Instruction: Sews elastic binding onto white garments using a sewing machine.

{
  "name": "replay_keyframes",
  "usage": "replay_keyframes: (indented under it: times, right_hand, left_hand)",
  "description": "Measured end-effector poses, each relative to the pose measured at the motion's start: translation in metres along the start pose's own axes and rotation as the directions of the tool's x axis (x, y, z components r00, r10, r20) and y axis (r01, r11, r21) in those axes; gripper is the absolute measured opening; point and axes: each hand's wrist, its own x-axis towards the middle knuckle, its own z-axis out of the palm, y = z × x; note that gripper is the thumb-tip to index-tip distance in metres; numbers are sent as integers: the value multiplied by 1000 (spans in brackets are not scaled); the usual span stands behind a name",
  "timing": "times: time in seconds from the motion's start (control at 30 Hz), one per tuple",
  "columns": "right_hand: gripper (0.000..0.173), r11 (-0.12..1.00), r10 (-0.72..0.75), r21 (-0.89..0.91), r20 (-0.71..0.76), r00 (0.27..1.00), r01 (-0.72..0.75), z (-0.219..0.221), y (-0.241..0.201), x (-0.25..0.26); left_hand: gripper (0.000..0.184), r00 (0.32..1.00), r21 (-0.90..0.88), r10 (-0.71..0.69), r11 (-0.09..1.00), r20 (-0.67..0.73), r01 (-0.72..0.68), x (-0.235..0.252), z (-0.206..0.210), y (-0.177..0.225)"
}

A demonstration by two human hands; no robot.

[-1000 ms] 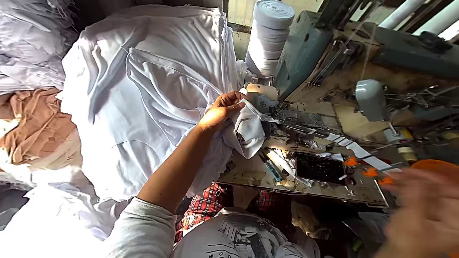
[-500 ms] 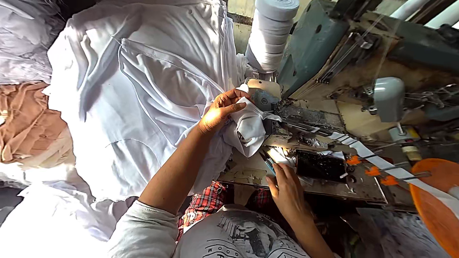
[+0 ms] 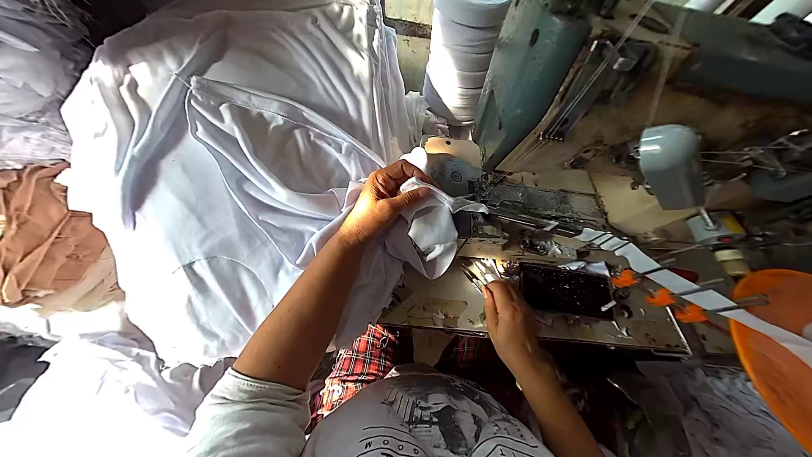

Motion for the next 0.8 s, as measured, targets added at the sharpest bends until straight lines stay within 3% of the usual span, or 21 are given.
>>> replay_keyframes:
  times: [0.1,0.17,0.27,0.33,0.4,0.57,0.8]
  right_hand:
    - [28,928,104,358,17,994,-103,-17,4,0]
    - [28,833,148,534,37,988,-145,-33,-1,3]
    - [27,771,118,625,51,992,-124,-56,-8,16]
    - [28,784,41,618,33,999,-53,-63,-10,26]
    - [30,830,-59,557,27,998,34,-68,-13,40]
    - [30,932,-128,354,106,986,82,-73,-33,77]
    - [24,983,-185,-9,77,980,186,-60,-58,102]
  left_hand:
    - [19,999,210,35,977,35,-42,-2,5,10]
    - [11,984,437,167,883,55,-174,-8,14,15]
    - [10,915,770,384,544,125,-334,-27,36,27]
    - [14,839,855,490,306,235,-419,-40,43,24]
    - [15,801,867,520,206,295,-453,-51,45,17]
    - [19,800,875,505,162,324,-457,-70,43,7]
    - [18,836,868,487,270,251,-417,-83,41,-6]
